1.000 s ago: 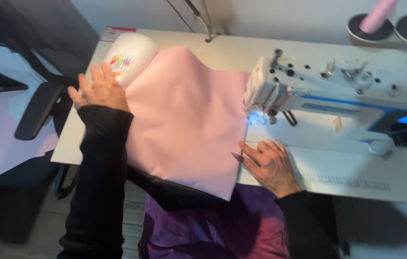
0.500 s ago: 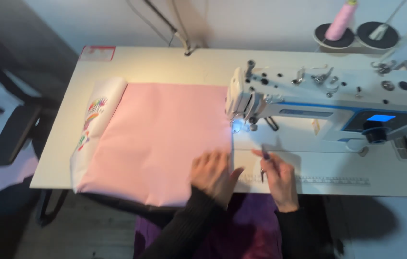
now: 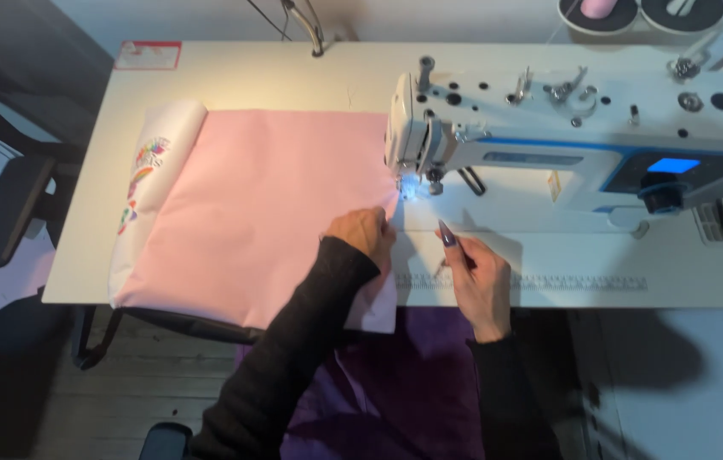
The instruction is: Sewing the edges of a pink and black bag using an industrial sewing machine.
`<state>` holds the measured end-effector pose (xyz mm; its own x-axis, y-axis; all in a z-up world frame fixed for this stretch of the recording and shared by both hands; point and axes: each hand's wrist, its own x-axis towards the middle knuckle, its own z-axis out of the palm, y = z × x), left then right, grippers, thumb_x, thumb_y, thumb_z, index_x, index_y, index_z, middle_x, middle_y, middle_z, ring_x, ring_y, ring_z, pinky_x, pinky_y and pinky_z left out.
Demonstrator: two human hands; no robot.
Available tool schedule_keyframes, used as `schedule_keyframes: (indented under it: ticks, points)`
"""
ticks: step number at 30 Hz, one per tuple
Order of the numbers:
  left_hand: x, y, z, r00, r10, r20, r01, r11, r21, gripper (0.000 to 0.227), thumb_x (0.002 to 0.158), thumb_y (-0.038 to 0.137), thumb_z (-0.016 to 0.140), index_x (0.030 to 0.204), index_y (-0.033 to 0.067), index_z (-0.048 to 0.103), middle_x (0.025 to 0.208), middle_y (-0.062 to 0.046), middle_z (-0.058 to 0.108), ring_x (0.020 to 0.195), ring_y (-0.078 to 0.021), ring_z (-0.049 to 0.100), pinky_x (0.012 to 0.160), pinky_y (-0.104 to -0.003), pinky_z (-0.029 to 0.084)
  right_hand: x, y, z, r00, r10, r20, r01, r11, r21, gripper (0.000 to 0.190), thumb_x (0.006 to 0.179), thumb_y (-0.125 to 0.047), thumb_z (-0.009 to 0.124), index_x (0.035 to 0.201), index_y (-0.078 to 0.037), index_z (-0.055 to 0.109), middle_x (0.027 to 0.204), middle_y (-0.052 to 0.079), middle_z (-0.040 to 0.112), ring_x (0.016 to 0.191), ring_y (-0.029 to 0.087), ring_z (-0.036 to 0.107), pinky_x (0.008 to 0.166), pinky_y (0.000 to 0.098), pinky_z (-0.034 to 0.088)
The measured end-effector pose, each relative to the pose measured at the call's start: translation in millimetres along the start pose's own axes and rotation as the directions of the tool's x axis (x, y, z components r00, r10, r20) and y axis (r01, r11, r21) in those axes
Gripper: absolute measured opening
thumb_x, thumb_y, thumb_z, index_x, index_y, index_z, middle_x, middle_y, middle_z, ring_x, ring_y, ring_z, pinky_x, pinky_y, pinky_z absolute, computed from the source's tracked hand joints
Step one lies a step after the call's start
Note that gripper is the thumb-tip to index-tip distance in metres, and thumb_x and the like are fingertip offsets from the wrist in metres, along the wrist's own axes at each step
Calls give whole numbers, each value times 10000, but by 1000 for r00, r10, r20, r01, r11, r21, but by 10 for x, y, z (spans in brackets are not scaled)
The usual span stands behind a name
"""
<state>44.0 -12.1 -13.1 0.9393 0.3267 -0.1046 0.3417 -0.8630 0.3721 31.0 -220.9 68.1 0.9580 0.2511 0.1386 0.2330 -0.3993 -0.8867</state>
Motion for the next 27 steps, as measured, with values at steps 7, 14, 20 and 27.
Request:
schedule_keyframes:
  ticks: [7,14,20,27]
  points:
    - [168,-167,68,986,-113,123,124,989,-85,258,857,584,622,845,345,717,874,7,754,925,-296,772,823,-415,602,259,52,201,948,288,133,-314,911,266,301,1015,-219,595,1096,16,765,784,151,722,533,131,637,400,235,504]
    - [-190,118,-423,988,-10,157,12,1000,-11,387,957,525,531,906,159,643,991,-169,760,1017,-418,753,887,-510,611,765,188,527,724,531,441,-656,727,203,348,966,-332,721,788,-35,690,539,33,581,361,57,475,264,191,323]
    - [-208,-51,-221,986,168,24,-165,982,-91,245,954,411,574,944,166,580,955,-129,704,1019,-387,730,847,-526,604,919,13,511,700,555,450,-678,714,173,215,872,-154,828,826,21,712,575,31,606,385,12,509,346,115,393]
    - [-703,-73,-675,970,237,53,-236,972,-16,608,1052,223,513,1627,181,323,1716,-57,286,1581,-322,251,1235,-629,276,974,47,464,712,487,506,-627,765,146,190,893,-183,799,855,-18,712,576,-23,540,394,-13,448,382,94,347]
